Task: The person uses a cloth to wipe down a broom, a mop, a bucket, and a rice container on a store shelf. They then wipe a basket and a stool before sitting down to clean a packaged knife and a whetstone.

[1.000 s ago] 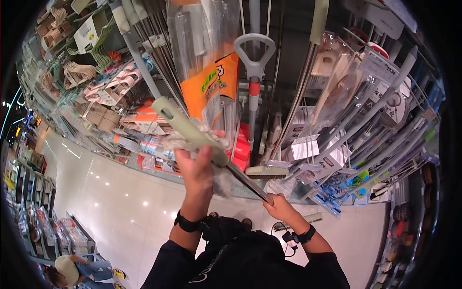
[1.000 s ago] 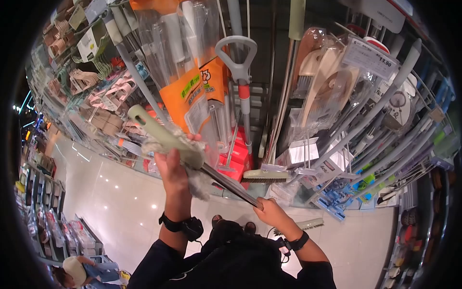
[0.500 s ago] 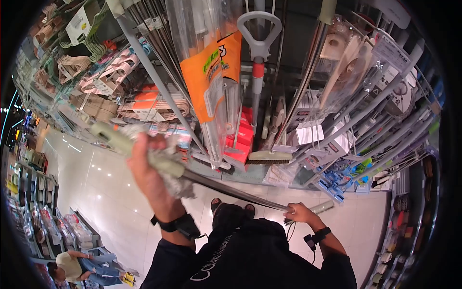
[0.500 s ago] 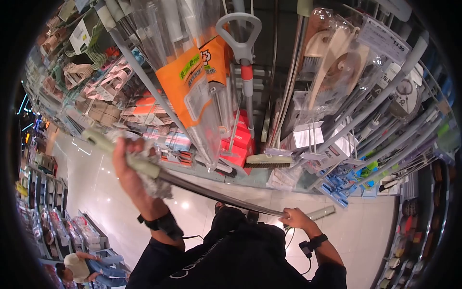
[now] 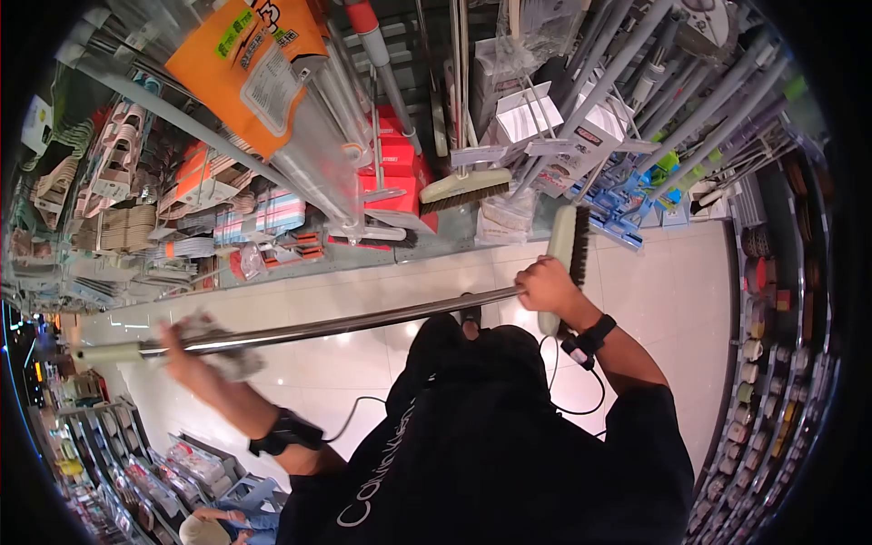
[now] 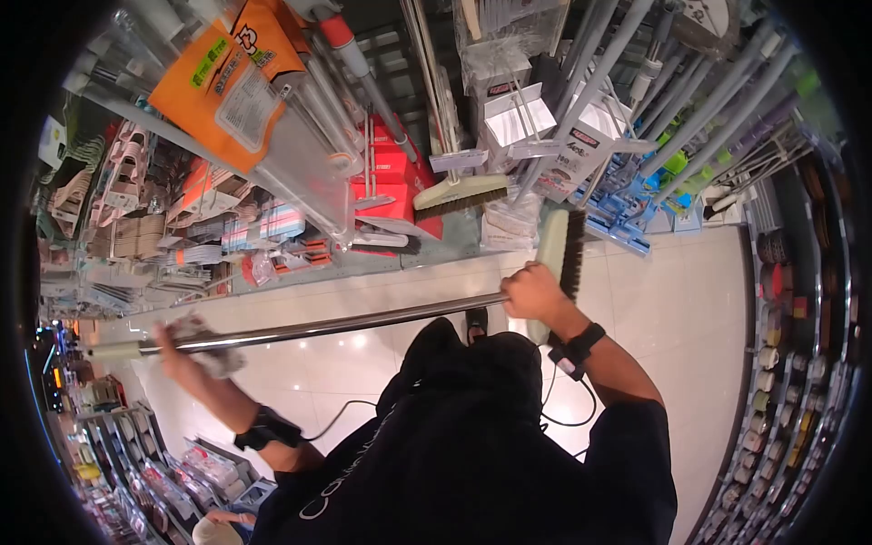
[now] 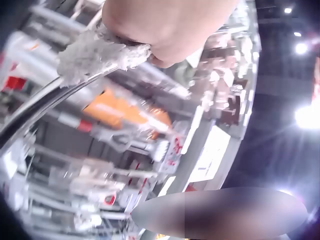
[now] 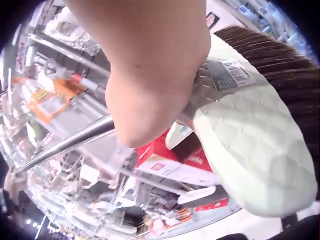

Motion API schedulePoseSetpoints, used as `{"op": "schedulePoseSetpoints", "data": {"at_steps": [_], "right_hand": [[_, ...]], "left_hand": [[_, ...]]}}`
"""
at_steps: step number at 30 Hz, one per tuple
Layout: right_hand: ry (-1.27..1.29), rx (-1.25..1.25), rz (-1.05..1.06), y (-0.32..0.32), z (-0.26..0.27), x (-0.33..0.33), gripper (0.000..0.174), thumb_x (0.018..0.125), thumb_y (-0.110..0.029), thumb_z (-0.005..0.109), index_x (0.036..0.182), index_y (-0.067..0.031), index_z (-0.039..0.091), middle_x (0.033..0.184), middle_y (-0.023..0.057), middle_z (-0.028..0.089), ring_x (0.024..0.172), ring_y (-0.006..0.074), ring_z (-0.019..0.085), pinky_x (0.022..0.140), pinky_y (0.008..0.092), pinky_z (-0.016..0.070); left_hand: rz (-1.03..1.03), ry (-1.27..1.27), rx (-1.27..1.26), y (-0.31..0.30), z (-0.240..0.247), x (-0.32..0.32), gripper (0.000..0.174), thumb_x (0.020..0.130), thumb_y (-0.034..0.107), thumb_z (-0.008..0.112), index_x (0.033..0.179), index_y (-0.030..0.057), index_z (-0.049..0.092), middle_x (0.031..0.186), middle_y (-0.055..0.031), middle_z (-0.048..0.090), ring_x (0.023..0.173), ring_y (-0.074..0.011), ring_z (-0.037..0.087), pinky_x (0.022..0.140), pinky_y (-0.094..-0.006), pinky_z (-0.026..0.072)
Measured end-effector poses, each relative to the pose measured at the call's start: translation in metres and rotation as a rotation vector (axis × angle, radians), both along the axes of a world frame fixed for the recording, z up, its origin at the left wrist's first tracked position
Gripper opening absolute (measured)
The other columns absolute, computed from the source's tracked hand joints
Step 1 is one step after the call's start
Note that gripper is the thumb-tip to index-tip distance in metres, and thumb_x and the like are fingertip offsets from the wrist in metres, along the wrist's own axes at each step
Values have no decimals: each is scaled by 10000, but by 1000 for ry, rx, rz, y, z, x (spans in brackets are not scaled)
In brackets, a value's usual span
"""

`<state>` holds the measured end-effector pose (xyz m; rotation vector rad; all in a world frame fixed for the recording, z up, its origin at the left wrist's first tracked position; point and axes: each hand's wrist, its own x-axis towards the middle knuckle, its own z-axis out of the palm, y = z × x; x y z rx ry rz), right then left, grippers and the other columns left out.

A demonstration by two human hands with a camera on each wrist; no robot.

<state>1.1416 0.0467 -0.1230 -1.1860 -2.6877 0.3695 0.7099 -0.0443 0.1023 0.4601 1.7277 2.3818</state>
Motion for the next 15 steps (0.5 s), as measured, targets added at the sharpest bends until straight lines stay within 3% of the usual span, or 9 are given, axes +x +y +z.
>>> {"op": "schedulePoseSetpoints", "data": {"at_steps": [1, 2, 3, 4, 5, 7, 8, 13, 15], "right_hand": [[-77, -29, 15, -11, 13, -17, 147, 615, -237, 578, 640, -97, 615, 573, 92, 605, 554, 271, 597, 646, 361, 469], [-138, -57, -13, -23, 30, -37, 177, 614, -266, 583, 655, -99, 624, 578, 92, 608, 559, 283, 606, 637, 373, 483], [-82, -46, -40, -35, 40, -56, 177, 615, -265, 591, 653, -95, 621, 579, 97, 608, 556, 288, 608, 623, 384, 485], [-56, -57, -44, -45, 48, -73, 175, 616, -262, 591, 648, -92, 620, 574, 100, 606, 557, 290, 608, 621, 384, 485], [-30, -68, -44, -54, 55, -88, 174, 617, -260, 592, 643, -90, 619, 569, 103, 603, 557, 291, 608, 618, 385, 485], [-54, -82, -26, -73, 74, -108, 169, 614, -249, 591, 640, -84, 620, 561, 107, 599, 556, 288, 609, 617, 380, 485], [-72, -86, -19, -80, 83, -116, 164, 611, -238, 590, 637, -79, 620, 553, 111, 595, 555, 284, 609, 616, 376, 484], [-151, -40, -1, -116, 105, -142, 122, 596, -190, 578, 583, -72, 608, 558, 119, 605, 541, 247, 616, 580, 355, 477], [-193, -69, -3, -123, 105, -141, 120, 602, -188, 573, 580, -77, 613, 567, 119, 612, 548, 243, 622, 580, 344, 476]], "left_hand": [[-45, 22, -259, -1, -9, 18, 301, 845, 279, 618, 782, -14, 581, 718, -91, 593, 589, -178, 587, 573, -298, 514], [-157, 26, -318, -3, -26, 40, 306, 840, 270, 623, 759, -24, 597, 711, -96, 602, 573, -162, 574, 573, -288, 499], [-308, -67, -294, -8, -43, 65, 280, 832, 249, 631, 739, -14, 607, 711, -87, 598, 587, -149, 567, 571, -286, 485], [-334, -69, -260, -10, -68, 86, 219, 822, 210, 640, 788, -2, 595, 700, -70, 589, 599, -139, 557, 597, -285, 483], [-421, -247, -171, -15, -71, 114, 188, 815, 167, 643, 882, 13, 560, 712, -54, 582, 637, -143, 561, 641, -294, 483], [-500, -445, -39, -30, -96, 136, 211, 826, 119, 630, 983, 39, 514, 810, -50, 566, 723, -146, 557, 696, -309, 487], [-547, -503, -91, -39, -91, 143, 227, 830, 113, 629, 1001, 34, 503, 815, -50, 555, 726, -142, 550, 700, -301, 484], [-588, -707, -142, -76, -127, 152, 171, 857, 168, 600, 929, 44, 507, 768, -63, 551, 726, -158, 554, 710, -326, 485], [-591, -1084, 5, -84, -130, 135, 166, 881, 246, 552, 868, 87, 506, 728, -44, 520, 741, -186, 541, 778, -405, 472]]}}
